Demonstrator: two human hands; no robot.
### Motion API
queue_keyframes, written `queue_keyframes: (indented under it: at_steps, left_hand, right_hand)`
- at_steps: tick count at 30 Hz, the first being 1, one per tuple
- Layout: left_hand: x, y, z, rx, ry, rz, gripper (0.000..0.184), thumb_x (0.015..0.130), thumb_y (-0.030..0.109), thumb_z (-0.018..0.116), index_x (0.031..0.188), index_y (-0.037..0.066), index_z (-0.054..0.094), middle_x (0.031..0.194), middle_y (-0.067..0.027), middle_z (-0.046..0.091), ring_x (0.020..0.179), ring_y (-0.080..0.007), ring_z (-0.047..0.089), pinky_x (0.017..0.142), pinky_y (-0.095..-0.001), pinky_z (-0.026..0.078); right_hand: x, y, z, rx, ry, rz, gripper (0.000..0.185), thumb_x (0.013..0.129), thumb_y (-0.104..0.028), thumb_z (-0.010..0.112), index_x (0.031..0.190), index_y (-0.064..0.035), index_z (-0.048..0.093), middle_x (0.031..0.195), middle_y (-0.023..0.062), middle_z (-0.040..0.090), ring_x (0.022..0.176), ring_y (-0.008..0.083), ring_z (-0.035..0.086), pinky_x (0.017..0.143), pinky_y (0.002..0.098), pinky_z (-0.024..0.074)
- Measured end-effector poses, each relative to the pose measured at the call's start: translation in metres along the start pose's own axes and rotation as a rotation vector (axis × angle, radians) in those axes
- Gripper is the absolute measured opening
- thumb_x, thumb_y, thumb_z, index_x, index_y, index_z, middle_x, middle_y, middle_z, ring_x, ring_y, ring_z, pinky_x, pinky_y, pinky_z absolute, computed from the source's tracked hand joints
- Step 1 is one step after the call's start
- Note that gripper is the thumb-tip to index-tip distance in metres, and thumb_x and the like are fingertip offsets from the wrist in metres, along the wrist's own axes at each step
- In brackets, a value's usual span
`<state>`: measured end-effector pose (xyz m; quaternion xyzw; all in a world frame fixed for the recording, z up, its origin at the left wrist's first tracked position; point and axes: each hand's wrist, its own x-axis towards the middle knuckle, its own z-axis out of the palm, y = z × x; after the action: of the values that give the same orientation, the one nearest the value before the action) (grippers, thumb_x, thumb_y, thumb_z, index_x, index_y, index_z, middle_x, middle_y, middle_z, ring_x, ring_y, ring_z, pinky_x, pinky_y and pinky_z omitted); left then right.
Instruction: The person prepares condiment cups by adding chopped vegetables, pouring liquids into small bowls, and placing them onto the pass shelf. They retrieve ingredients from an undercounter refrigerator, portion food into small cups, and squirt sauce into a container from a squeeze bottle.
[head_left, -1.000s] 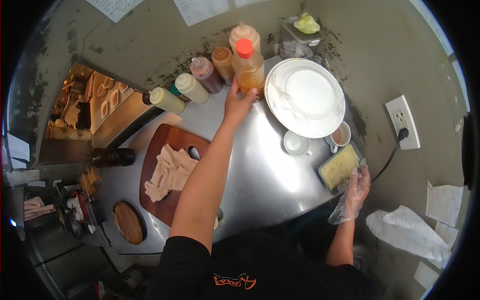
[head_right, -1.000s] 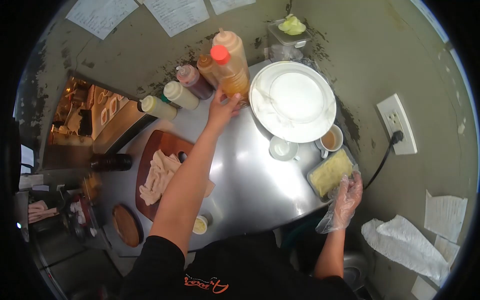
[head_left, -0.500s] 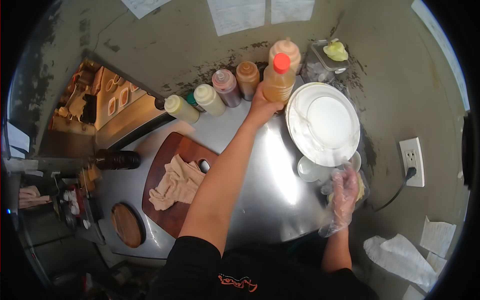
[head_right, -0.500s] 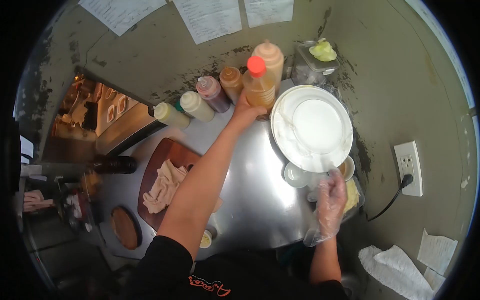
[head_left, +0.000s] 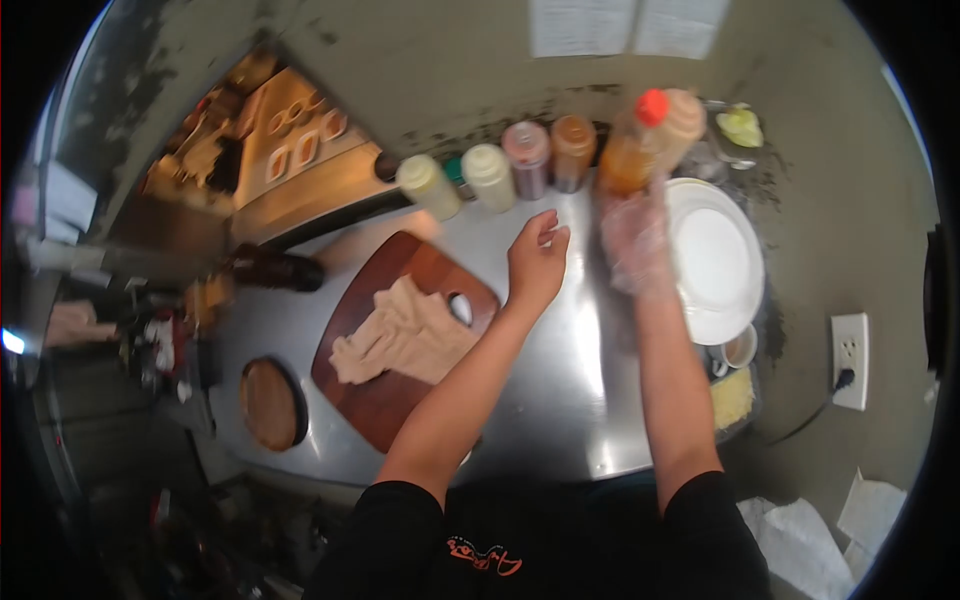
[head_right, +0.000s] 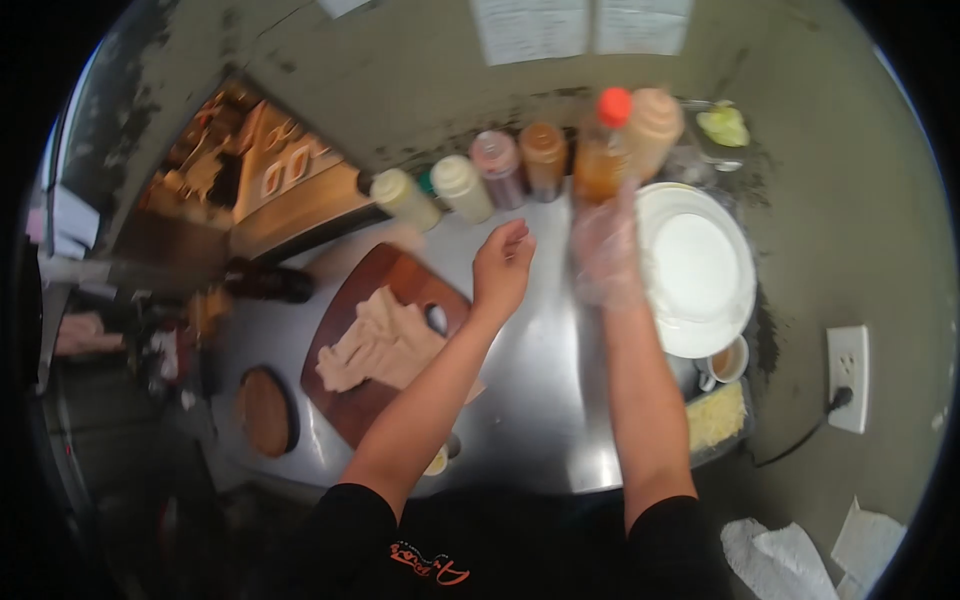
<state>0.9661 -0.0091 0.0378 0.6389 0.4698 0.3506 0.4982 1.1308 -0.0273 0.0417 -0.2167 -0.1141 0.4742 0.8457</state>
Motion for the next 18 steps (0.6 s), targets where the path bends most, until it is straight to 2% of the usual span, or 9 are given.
queue_keyframes:
  at_steps: [4, 5, 8, 10, 12, 13, 15, 17, 18]
  left_hand:
    - [-0.061, -0.024, -0.138, 0.049, 0.318, 0.071, 0.029, 0.094, 0.012, 0.068, 0.122, 0.004, 0.065, 0.111, -0.0081, 0.070, 0.099, -0.0153, 0.065, 0.087, -0.0323, 0.052]
    - [-0.076, -0.034, -0.179, 0.305, 0.482, 0.097, 0.026, 0.094, 0.012, 0.068, 0.118, 0.004, 0.066, 0.114, -0.0094, 0.066, 0.102, -0.0204, 0.063, 0.089, -0.0358, 0.051]
    - [-0.136, -0.071, -0.277, 0.880, 0.936, -0.068, 0.032, 0.093, 0.018, 0.068, 0.120, 0.001, 0.062, 0.121, -0.0143, 0.061, 0.107, -0.0306, 0.061, 0.095, -0.0424, 0.048]
    - [-0.178, -0.128, -0.315, 0.863, 1.146, -0.450, 0.041, 0.094, 0.021, 0.068, 0.126, -0.001, 0.057, 0.121, -0.0157, 0.062, 0.109, -0.0325, 0.060, 0.097, -0.0439, 0.047]
    - [-0.221, -0.164, -0.345, 0.353, 0.892, -0.822, 0.047, 0.094, 0.022, 0.068, 0.131, -0.002, 0.052, 0.122, -0.0142, 0.063, 0.111, -0.0292, 0.059, 0.098, -0.0426, 0.047]
    - [-0.241, -0.167, -0.354, -0.016, 0.589, -0.878, 0.049, 0.095, 0.021, 0.068, 0.134, -0.002, 0.050, 0.123, -0.0130, 0.064, 0.111, -0.0273, 0.060, 0.098, -0.0415, 0.047]
    - [-0.257, -0.166, -0.322, 0.071, 0.696, -0.628, 0.052, 0.094, 0.018, 0.070, 0.139, 0.000, 0.051, 0.125, -0.0123, 0.065, 0.112, -0.0228, 0.060, 0.097, -0.0374, 0.048]
    - [-0.255, -0.146, -0.321, -0.019, 0.664, -0.601, 0.060, 0.092, 0.017, 0.071, 0.145, 0.002, 0.047, 0.126, -0.0139, 0.066, 0.113, -0.0242, 0.062, 0.097, -0.0361, 0.048]
    - [-0.253, -0.139, -0.325, -0.070, 0.643, -0.586, 0.064, 0.091, 0.016, 0.071, 0.148, 0.003, 0.045, 0.126, -0.0147, 0.067, 0.113, -0.0250, 0.064, 0.098, -0.0355, 0.049]
  right_hand:
    - [0.006, 0.004, 0.001, -0.141, 0.165, 0.202, 0.071, 0.097, -0.053, 0.060, 0.147, -0.0059, 0.040, 0.146, 0.0075, 0.051, 0.136, 0.0249, 0.045, 0.118, 0.0377, 0.0297]
    - [0.004, 0.010, 0.002, -0.220, 0.244, 0.273, 0.074, 0.096, -0.053, 0.061, 0.148, -0.0045, 0.040, 0.146, 0.0089, 0.051, 0.137, 0.0263, 0.044, 0.118, 0.0390, 0.0302]
    - [-0.050, 0.046, 0.021, -1.192, -0.054, 0.293, 0.083, 0.094, -0.056, 0.062, 0.150, 0.0004, 0.037, 0.152, 0.0166, 0.044, 0.141, 0.0322, 0.040, 0.116, 0.0457, 0.0320]
    - [-0.118, 0.078, 0.085, -1.633, -0.421, 0.290, 0.083, 0.093, -0.054, 0.064, 0.152, -0.0013, 0.038, 0.151, 0.0251, 0.043, 0.142, 0.0374, 0.040, 0.115, 0.0475, 0.0342]
    - [-0.167, 0.125, 0.100, -1.701, -0.802, -0.072, 0.078, 0.091, -0.053, 0.065, 0.151, -0.0086, 0.043, 0.148, 0.0304, 0.044, 0.139, 0.0421, 0.041, 0.115, 0.0455, 0.0343]
    - [-0.187, 0.140, 0.101, -1.762, -0.859, -0.130, 0.072, 0.090, -0.047, 0.066, 0.147, -0.0073, 0.047, 0.145, 0.0285, 0.047, 0.137, 0.0410, 0.044, 0.114, 0.0453, 0.0349]
    - [-0.208, 0.173, 0.097, -1.808, -0.883, -0.179, 0.056, 0.089, -0.036, 0.067, 0.135, -0.0057, 0.057, 0.137, 0.0241, 0.055, 0.131, 0.0388, 0.050, 0.112, 0.0450, 0.0372]
    - [-0.206, 0.206, 0.069, -1.692, -0.765, -0.047, 0.033, 0.086, -0.025, 0.066, 0.114, -0.0059, 0.070, 0.123, 0.0189, 0.065, 0.121, 0.0364, 0.058, 0.105, 0.0453, 0.0420]
    - [-0.196, 0.221, 0.045, -1.798, -0.753, -0.177, 0.023, 0.083, -0.017, 0.065, 0.102, -0.0060, 0.071, 0.113, 0.0170, 0.067, 0.114, 0.0359, 0.060, 0.099, 0.0454, 0.0450]
